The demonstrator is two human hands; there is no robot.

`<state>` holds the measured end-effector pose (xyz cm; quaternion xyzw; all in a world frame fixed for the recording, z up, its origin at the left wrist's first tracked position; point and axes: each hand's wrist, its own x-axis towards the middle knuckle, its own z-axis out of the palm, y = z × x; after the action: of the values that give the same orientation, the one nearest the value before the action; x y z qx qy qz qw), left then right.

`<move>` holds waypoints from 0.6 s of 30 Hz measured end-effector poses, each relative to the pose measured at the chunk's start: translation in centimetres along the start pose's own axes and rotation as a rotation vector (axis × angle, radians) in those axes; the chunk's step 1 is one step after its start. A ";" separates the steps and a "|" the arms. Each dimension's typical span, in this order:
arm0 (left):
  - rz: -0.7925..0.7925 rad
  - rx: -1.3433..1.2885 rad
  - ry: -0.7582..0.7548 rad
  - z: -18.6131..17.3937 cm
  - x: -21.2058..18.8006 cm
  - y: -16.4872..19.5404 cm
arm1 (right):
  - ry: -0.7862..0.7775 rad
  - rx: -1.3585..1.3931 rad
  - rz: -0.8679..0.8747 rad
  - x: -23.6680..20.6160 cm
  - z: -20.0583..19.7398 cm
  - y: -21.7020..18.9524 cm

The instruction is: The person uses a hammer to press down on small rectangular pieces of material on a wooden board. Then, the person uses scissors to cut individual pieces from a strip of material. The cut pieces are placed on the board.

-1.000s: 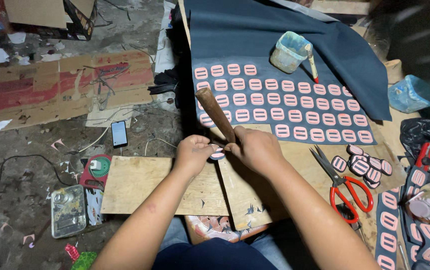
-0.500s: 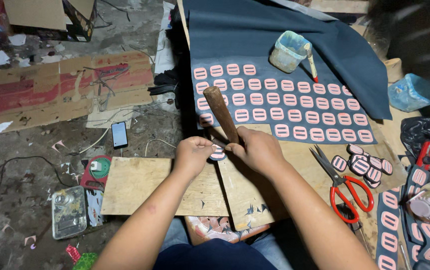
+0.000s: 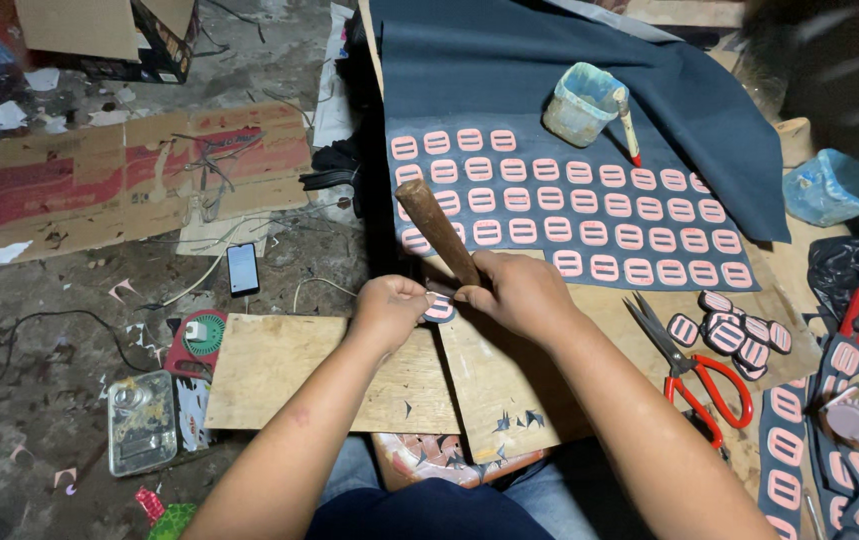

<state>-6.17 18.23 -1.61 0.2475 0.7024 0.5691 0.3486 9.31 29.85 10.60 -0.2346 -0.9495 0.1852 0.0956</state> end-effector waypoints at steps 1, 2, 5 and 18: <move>0.057 0.060 0.011 0.0 -0.3 0.1 | -0.009 0.017 0.024 0.0 0.1 -0.2; 0.114 0.121 0.019 0.0 -0.7 0.4 | -0.001 0.022 0.024 0.1 0.2 -0.4; 0.221 0.269 0.086 -0.1 -2.0 1.3 | -0.005 0.041 0.022 0.5 0.2 -0.6; 0.131 0.185 0.025 0.1 -1.6 1.1 | -0.098 -0.033 0.033 1.3 -0.5 -0.1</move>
<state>-5.17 17.36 -0.28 0.3171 0.7385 0.5265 0.2774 8.25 30.58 11.24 -0.2424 -0.9519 0.1826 0.0421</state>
